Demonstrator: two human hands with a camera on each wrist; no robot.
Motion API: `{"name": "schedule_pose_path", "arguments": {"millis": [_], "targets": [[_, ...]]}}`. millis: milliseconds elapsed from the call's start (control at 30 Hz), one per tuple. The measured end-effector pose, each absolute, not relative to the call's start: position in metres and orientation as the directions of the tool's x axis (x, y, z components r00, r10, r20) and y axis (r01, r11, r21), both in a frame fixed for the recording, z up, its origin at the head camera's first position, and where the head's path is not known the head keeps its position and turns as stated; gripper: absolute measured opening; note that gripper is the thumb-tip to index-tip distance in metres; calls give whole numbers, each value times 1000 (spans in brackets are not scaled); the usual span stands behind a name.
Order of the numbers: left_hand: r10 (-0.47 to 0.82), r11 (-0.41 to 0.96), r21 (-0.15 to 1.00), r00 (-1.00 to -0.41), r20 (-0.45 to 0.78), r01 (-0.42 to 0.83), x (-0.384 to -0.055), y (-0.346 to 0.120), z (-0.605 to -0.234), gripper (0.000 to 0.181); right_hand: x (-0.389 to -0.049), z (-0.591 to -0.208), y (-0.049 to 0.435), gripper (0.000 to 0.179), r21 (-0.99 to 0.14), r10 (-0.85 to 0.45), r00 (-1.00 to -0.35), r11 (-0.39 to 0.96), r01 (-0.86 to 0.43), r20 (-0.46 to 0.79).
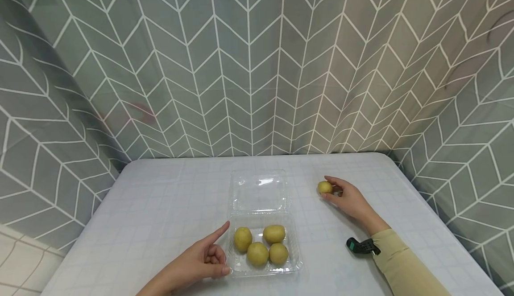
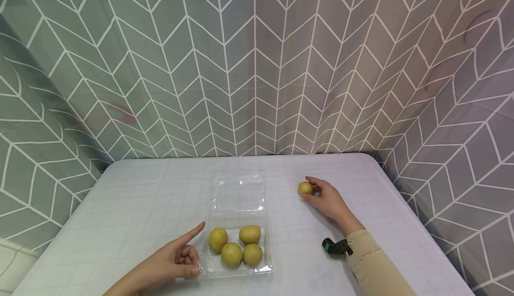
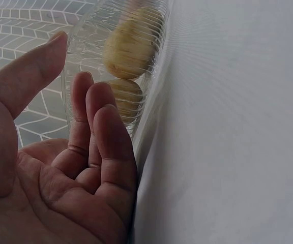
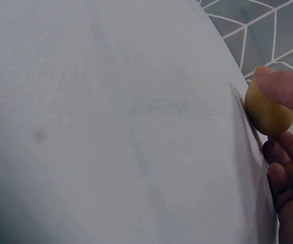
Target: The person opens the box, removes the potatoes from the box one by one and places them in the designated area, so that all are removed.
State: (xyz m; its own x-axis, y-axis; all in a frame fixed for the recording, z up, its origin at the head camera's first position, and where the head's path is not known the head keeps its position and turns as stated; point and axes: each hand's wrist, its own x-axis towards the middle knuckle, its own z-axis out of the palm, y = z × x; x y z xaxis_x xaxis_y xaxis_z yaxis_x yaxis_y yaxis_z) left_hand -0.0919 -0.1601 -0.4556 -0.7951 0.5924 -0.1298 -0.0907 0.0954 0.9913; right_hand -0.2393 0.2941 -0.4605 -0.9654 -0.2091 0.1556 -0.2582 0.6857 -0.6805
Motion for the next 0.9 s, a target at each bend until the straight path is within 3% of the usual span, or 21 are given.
{"name": "schedule_pose_path", "arguments": {"millis": [900], "targets": [[581,117,990,-804,-128,-73,-89,-161,-453,98,-234,-456,299,66,-716,-223,-966,654,-246,128]]}}
